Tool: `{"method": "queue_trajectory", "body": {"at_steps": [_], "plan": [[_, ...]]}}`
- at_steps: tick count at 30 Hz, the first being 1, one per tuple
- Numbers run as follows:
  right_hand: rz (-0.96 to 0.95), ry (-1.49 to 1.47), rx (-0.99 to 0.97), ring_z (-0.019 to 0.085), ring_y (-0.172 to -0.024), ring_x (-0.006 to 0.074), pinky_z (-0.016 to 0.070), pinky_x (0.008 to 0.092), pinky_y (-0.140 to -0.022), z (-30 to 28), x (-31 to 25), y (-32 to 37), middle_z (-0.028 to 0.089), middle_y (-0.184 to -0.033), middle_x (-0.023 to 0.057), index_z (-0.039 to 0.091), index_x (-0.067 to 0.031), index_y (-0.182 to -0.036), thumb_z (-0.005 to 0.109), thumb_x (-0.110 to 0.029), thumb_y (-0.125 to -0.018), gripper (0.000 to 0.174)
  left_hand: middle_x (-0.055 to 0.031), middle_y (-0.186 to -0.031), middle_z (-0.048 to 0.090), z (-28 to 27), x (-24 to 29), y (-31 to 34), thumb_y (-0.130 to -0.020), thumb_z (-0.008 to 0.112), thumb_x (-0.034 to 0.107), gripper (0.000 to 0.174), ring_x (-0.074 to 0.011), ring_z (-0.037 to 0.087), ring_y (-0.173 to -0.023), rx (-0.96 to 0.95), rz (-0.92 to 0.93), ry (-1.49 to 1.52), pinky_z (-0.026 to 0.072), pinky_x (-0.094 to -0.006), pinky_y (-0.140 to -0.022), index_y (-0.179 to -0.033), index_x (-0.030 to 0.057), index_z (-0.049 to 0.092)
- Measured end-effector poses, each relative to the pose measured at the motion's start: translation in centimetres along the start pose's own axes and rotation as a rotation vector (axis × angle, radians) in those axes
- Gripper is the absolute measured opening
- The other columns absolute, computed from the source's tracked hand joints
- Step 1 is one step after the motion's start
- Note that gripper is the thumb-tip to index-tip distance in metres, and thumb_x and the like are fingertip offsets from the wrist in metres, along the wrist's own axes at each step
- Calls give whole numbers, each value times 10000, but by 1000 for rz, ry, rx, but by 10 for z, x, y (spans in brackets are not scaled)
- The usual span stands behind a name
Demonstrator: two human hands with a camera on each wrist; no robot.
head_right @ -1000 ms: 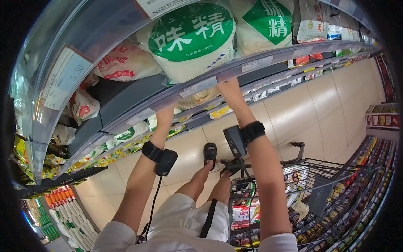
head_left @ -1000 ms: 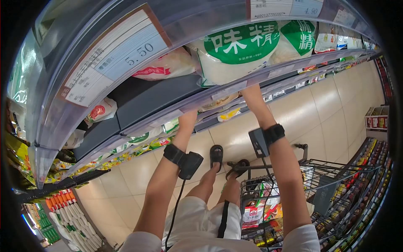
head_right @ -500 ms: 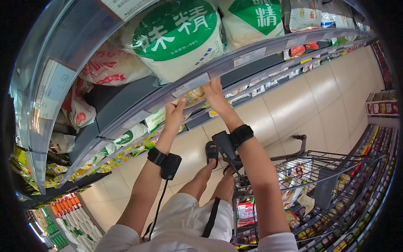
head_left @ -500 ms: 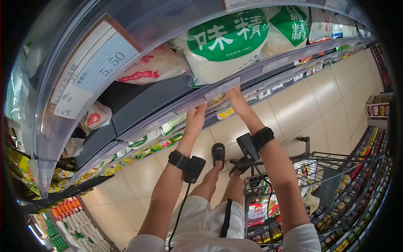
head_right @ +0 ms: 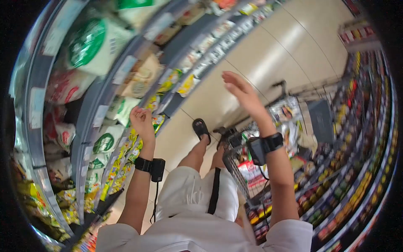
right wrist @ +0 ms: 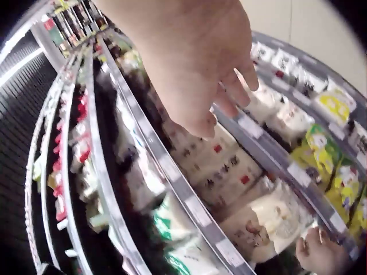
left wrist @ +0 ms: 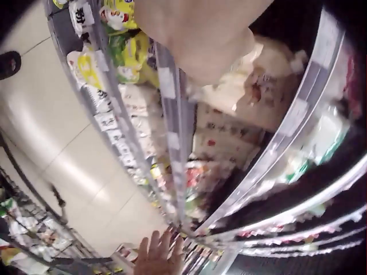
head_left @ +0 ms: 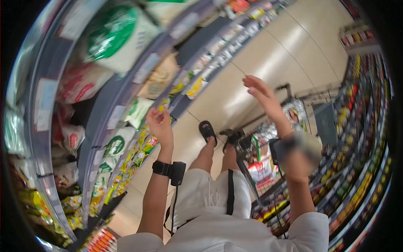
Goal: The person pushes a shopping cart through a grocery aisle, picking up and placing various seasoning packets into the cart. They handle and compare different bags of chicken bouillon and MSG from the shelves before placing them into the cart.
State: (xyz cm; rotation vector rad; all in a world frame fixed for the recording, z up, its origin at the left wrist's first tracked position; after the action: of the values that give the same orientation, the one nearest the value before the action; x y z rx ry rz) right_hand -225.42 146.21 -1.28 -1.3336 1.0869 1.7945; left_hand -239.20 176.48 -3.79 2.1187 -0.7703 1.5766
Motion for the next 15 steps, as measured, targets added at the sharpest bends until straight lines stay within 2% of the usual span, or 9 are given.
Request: {"method": "queue_trajectory", "body": {"at_steps": [2,3,6,7,9,12,13,14,15], "plan": [[65,-32,222,480,-1014,186,367,279,-861,-65,5,62,510,-1094,94,443,-29,-1140,484,-172,-831,343,-69,-860,515,39,-14,24,-734,609,64,299,-108,509,-771,-267,-66,-31,413,-223,-669,-985,4,458],[96,-30,361,522,-941,177,388,274,-824,-95,8,95,537,-1038,88,459,-30,-1119,475,-162,-833,316,-48,-755,550,64,-5,36,-744,602,67,184,-102,532,-677,-346,-47,35,427,-211,-624,-891,0,515],[143,-58,606,532,-904,146,414,268,-782,-162,34,194,537,-1011,85,464,-45,-1092,439,-154,-845,271,-46,-733,575,147,35,88,-737,612,72,158,-96,546,-665,-649,25,82,436,-207,-621,-849,-11,538],[189,-55,698,544,-863,133,420,257,-752,-176,46,227,541,-1002,75,471,-47,-1075,428,-143,-841,257,-46,-733,575,171,47,110,-737,612,72,158,-96,546,-665,-698,28,84,436,-207,-621,-849,-11,538],[232,-111,815,546,-852,130,419,248,-740,-190,73,283,544,-993,71,470,-49,-1074,424,-139,-836,259,-49,-723,592,216,73,166,-729,619,72,125,-90,554,-651,-927,65,90,443,-207,-609,-799,-14,560],[348,-237,961,552,-845,146,412,258,-708,-191,118,350,562,-918,53,479,-57,-1033,415,-121,-830,222,-52,-724,600,251,95,261,-733,609,76,122,-89,561,-655,-1231,17,95,448,-217,-606,-814,-5,565],[389,-299,971,549,-832,142,413,260,-697,-185,134,365,560,-906,54,477,-56,-1035,427,-128,-823,230,-79,-763,607,261,74,295,-736,590,69,171,-130,583,-701,-1410,-25,64,451,-243,-637,-883,-5,544],[428,-362,977,546,-819,139,413,263,-685,-179,150,376,558,-894,55,474,-54,-1037,439,-135,-815,239,-79,-763,607,266,58,317,-736,590,69,171,-130,583,-701,-1438,-21,55,451,-243,-637,-883,-5,544],[459,-376,967,541,-806,135,414,265,-679,-175,166,386,558,-896,58,477,-52,-1034,456,-146,-804,250,-93,-801,603,268,43,346,-723,589,58,217,-148,576,-744,-1563,29,-25,448,-260,-667,-923,-6,535]]}}
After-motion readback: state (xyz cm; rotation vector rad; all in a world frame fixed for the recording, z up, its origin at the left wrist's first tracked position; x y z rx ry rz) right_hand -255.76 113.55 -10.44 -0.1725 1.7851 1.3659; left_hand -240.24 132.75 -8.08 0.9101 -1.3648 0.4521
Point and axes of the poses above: each hand's wrist, its own y-axis away from the middle knuckle, its own z-axis out of the palm, x = y × z, the point moved 7 cm from there along -y, towards the middle knuckle
